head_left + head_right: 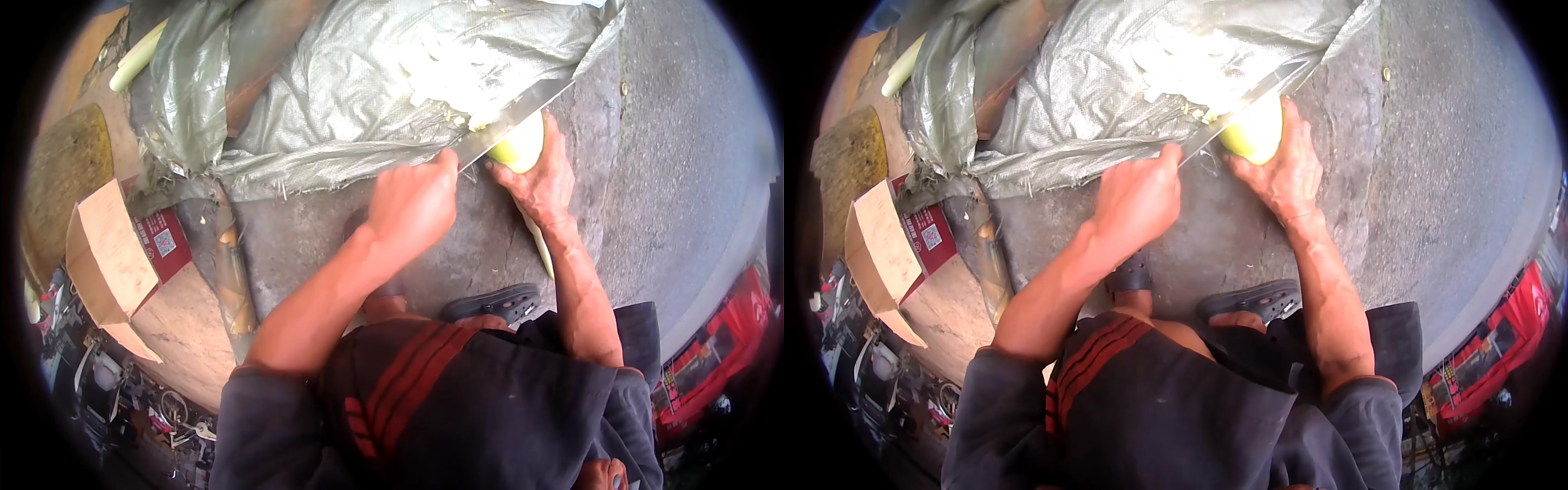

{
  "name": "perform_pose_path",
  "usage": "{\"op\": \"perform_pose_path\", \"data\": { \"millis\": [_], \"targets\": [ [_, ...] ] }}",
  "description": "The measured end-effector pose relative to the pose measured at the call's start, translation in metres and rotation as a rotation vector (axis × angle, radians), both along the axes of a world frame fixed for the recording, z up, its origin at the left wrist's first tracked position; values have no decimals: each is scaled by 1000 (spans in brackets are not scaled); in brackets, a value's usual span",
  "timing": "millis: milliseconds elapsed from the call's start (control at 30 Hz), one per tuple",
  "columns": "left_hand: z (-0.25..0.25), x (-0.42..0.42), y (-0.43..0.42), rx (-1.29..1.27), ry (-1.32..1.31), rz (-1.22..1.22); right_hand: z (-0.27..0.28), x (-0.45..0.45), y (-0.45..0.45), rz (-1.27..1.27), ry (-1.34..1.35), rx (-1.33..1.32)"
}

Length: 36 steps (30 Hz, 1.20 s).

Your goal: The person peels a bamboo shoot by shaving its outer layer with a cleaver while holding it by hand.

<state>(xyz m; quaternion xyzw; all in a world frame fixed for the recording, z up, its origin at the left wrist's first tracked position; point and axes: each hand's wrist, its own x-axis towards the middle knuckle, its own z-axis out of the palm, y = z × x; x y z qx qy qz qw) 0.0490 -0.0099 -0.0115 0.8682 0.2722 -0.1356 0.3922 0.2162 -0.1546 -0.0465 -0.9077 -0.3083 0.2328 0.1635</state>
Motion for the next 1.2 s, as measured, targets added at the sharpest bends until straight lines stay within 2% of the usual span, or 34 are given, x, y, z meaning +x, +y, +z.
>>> {"op": "perform_pose_path", "data": {
  "millis": [767, 833, 933, 1033, 1133, 1200],
  "targets": [
    [-32, 70, 3, 31, -30, 11, 0, 5, 4, 0, 10, 54],
    [-30, 67, 6, -4, -12, -2, 0, 8, 1, 8, 24, 58],
    [-26, 70, 28, -64, 67, -9, -3, 32, -3, 168, 32, 92],
    [-33, 67, 51, -202, 154, 68, -9, 43, -18, 143, 27, 135],
    [-21, 41, 48, -12, 38, 29, -11, 27, -24, -31, -69, 171],
    [-14, 18, 35, 23, -38, 66, -12, 10, -20, 83, -258, 79]
  ]
}}
